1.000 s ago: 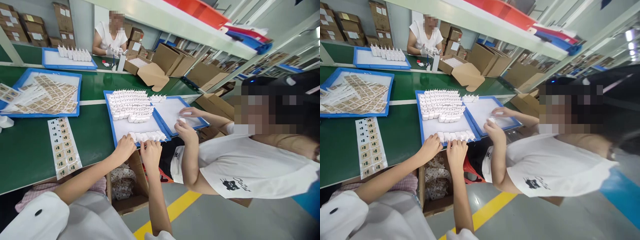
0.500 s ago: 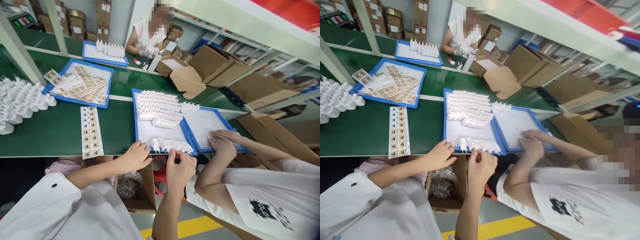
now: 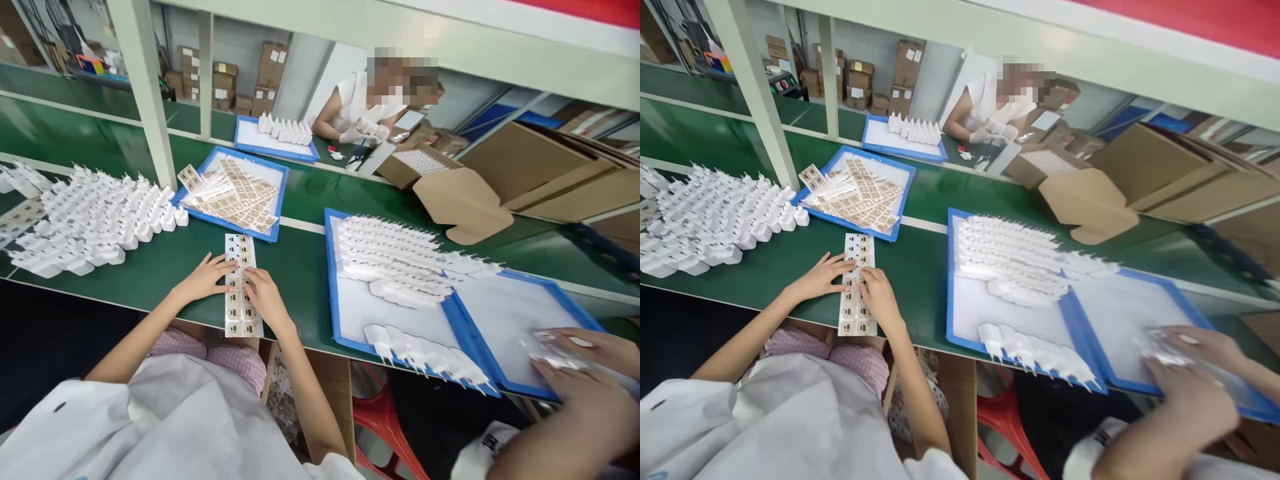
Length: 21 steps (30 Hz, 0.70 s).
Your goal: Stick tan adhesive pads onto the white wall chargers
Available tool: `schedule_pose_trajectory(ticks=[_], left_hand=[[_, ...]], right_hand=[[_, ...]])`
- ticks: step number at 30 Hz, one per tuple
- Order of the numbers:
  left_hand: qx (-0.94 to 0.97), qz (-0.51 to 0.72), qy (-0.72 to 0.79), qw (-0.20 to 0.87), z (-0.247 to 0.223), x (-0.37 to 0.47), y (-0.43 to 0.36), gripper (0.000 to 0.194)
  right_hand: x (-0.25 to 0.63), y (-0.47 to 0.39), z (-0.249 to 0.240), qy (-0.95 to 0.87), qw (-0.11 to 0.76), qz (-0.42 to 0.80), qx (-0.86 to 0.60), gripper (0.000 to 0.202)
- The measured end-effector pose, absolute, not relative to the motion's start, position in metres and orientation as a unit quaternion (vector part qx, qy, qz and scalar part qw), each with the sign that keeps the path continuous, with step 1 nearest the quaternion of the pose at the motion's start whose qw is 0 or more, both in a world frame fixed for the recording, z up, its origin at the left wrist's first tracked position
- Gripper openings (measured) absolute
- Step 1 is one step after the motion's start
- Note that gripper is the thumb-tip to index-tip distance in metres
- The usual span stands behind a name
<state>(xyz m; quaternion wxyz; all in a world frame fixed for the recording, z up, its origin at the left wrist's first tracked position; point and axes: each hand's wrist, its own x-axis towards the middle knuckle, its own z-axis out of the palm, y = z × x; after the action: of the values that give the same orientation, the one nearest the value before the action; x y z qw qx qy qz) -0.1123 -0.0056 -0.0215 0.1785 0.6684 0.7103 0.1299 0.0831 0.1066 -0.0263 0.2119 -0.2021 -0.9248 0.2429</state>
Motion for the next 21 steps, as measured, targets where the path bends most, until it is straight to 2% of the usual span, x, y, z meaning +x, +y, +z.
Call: schedule_pose_trajectory(ticks=[5,12,16,21], left_hand=[[0.669,0.141,0.714,0.149,-0.035,-0.105,-0.008,0.05],[0.67,0.15,0.713,0.142,-0.037,-0.105,-0.009,0.052],[0.671,0.143,0.714,0.138,-0.036,-0.106,-0.01,0.059],[0.683,0.117,0.71,0.13,-0.033,-0.11,-0.008,0.065]], right_hand=[[0.074,0.107,-0.031,-0.938,0.163,0.214,-0.218,0.023],[0.068,0.104,-0.019,-0.957,0.121,0.159,-0.21,0.022],[0.065,0.1,-0.008,-0.96,0.13,0.169,-0.184,0.02],[0.084,0.093,0.005,-0.932,0.186,0.253,-0.178,0.022]])
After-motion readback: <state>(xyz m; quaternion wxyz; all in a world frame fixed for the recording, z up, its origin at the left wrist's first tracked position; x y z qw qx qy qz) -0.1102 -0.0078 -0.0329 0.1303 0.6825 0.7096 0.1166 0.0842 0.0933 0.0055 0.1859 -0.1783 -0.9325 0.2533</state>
